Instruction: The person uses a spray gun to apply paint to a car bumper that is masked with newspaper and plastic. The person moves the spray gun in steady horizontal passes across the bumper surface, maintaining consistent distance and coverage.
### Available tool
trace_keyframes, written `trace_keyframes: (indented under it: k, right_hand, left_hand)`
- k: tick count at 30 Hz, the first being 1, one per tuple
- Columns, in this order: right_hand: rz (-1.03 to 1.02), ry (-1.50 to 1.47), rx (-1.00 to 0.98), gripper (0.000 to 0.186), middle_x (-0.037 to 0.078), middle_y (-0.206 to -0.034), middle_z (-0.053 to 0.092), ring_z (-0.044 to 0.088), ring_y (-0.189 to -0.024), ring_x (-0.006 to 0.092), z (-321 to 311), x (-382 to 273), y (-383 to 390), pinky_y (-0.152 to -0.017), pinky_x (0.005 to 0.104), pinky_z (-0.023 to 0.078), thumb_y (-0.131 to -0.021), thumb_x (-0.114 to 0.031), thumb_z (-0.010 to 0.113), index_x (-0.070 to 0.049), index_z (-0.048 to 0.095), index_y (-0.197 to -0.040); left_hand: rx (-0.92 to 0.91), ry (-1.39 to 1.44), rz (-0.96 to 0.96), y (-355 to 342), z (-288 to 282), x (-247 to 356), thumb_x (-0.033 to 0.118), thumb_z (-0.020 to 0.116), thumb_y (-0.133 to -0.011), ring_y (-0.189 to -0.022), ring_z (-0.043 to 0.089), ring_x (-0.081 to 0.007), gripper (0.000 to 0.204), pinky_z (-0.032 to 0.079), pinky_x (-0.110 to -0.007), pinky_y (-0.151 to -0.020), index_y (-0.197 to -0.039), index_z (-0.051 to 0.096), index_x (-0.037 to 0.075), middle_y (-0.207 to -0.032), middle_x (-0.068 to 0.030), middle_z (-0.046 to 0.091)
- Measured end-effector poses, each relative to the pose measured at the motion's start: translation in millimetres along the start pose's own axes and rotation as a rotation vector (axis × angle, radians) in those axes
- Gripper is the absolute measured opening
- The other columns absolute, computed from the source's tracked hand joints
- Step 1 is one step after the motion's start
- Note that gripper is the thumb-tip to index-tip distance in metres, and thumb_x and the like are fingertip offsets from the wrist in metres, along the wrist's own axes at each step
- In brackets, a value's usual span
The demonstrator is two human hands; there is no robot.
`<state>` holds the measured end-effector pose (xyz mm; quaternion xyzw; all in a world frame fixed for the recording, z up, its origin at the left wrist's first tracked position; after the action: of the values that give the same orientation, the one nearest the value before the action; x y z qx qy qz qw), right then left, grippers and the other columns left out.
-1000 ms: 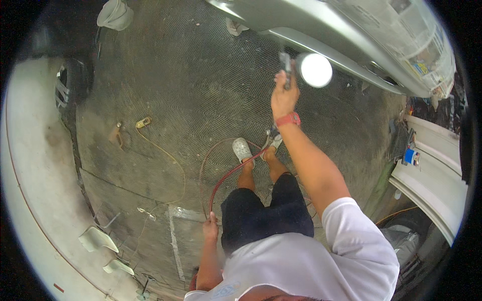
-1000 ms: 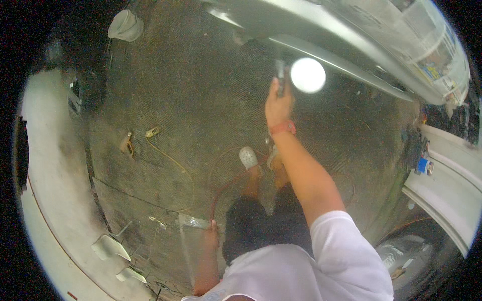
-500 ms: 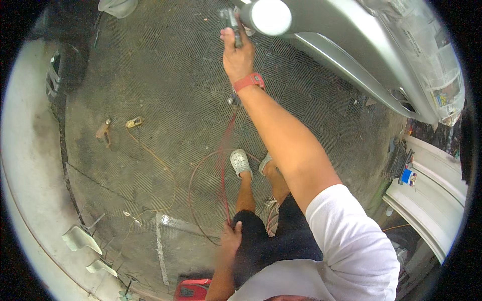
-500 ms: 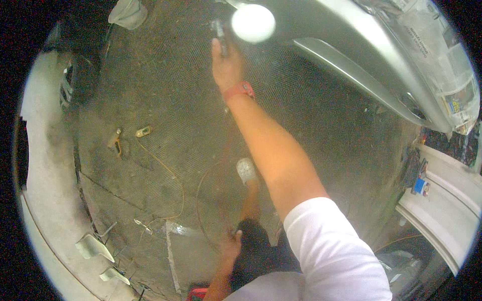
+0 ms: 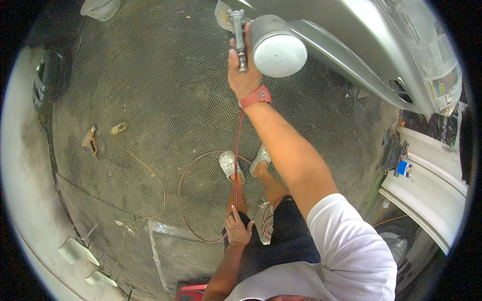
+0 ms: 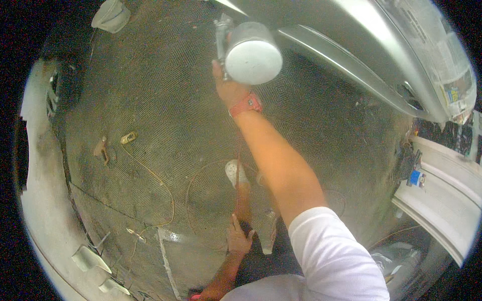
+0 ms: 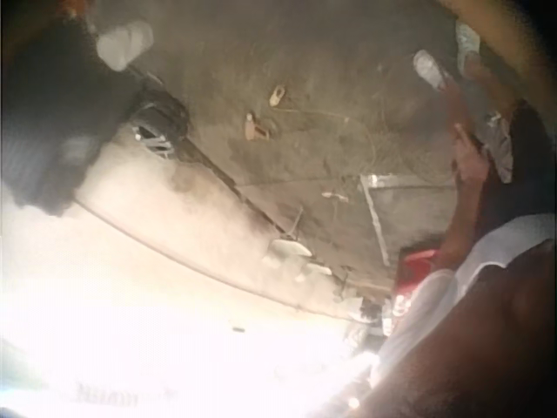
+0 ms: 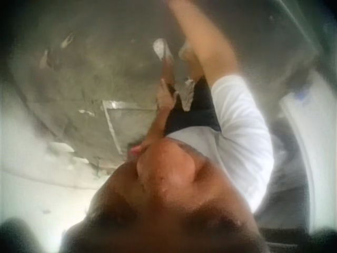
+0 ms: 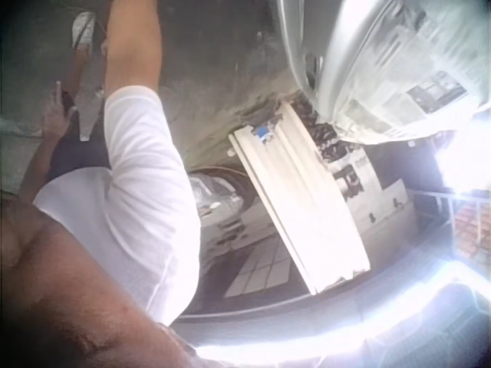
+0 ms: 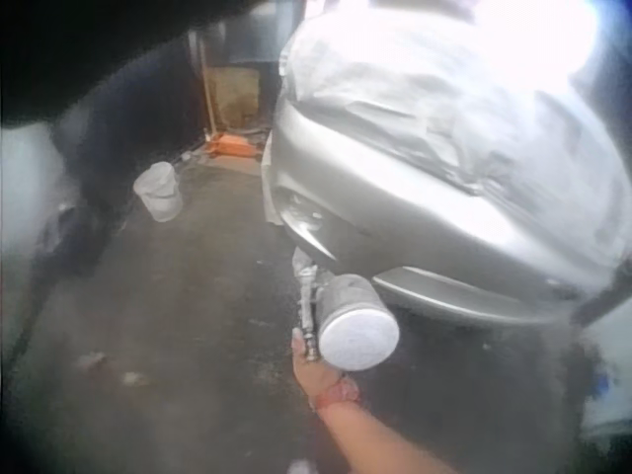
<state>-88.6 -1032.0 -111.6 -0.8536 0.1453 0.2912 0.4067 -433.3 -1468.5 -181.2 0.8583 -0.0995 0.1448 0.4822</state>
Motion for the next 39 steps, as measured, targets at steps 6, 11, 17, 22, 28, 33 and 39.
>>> trace_keyframes:
  k: [6, 11, 17, 22, 28, 33, 39]
  right_hand:
    - [0.155, -0.118, 0.052, 0.074, 0.011, -0.117, 0.072, 0.069, -0.084, 0.0165, -69, 30, 38, -0.074, 0.0329, 0.06, -0.117, -0.042, 0.051, -0.009, 0.026, -0.178]
    - [0.556, -0.199, 0.379, 0.06, 0.013, -0.116, 0.073, 0.071, -0.087, 0.0182, -180, 61, 86, -0.059, 0.029, 0.057, -0.119, -0.049, 0.042, 0.002, 0.058, -0.147]
    - [0.696, -0.244, 0.468, 0.051, 0.014, -0.119, 0.074, 0.073, -0.103, 0.0203, -206, 84, 92, -0.056, 0.0298, 0.058, -0.121, -0.043, 0.042, 0.003, 0.064, -0.124]
    - [0.834, -0.312, 0.1, 0.043, 0.009, -0.101, 0.076, 0.075, -0.086, 0.0187, -122, 78, 75, -0.057, 0.031, 0.058, -0.119, -0.041, 0.05, -0.003, 0.068, -0.123]
    - [0.503, -0.24, -0.039, 0.061, 0.017, -0.099, 0.08, 0.08, -0.096, 0.0252, -42, 67, 65, -0.089, 0.0377, 0.062, -0.114, -0.037, 0.062, -0.007, 0.051, -0.166]
    - [0.591, -0.114, 0.064, 0.059, 0.012, -0.105, 0.076, 0.074, -0.094, 0.0194, -72, 81, 102, -0.088, 0.0377, 0.061, -0.116, -0.029, 0.06, -0.006, 0.047, -0.168]
    - [0.597, -0.105, 0.22, 0.062, 0.017, -0.112, 0.074, 0.072, -0.099, 0.0225, -77, 82, 138, -0.089, 0.0393, 0.061, -0.118, -0.03, 0.053, -0.005, 0.039, -0.173]
  left_hand:
    - [-0.062, -0.076, -0.025, -6, 11, -4, 0.057, 0.074, -0.101, -0.129, 0.054, -0.0461, 0.118, 0.042, -0.059, -0.116, -0.176, 0.006, -0.004, -0.146, -0.0302, 0.049]
    - [-0.1, -0.137, -0.032, -8, 15, -9, 0.064, 0.066, -0.104, -0.134, 0.052, -0.0465, 0.118, 0.038, -0.059, -0.12, -0.177, 0.001, -0.002, -0.149, -0.0309, 0.048]
    - [-0.115, -0.245, -0.068, -10, 16, -13, 0.064, 0.064, -0.105, -0.137, 0.049, -0.0442, 0.115, 0.035, -0.057, -0.122, -0.177, 0.002, -0.001, -0.152, -0.029, 0.046]
    - [-0.069, -0.193, -0.178, -8, 25, -16, 0.058, 0.067, -0.104, -0.137, 0.048, -0.0431, 0.112, 0.032, -0.058, -0.124, -0.177, 0.007, -0.001, -0.151, -0.0274, 0.048]
    - [-0.034, -0.265, -0.158, -9, 34, -8, 0.058, 0.07, -0.101, -0.13, 0.051, -0.0428, 0.111, 0.033, -0.058, -0.123, -0.177, 0.014, -0.002, -0.144, -0.0263, 0.051]
    - [0.021, -0.226, -0.175, -16, 25, 3, 0.063, 0.066, -0.101, -0.127, 0.052, -0.0438, 0.11, 0.033, -0.059, -0.121, -0.176, 0.019, -0.003, -0.137, -0.0256, 0.054]
    - [0.125, -0.191, -0.15, -23, 22, 0, 0.067, 0.065, -0.101, -0.124, 0.053, -0.0435, 0.107, 0.035, -0.06, -0.118, -0.173, 0.028, -0.002, -0.132, -0.0245, 0.056]
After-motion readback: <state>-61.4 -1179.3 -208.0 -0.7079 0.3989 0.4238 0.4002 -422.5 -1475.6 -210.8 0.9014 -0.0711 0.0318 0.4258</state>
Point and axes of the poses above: each hand's wrist, its own y-axis away from the middle knuckle, its own z-axis out of the palm, x = y × z, the point moved 6 cm from there along -y, towards the middle knuckle
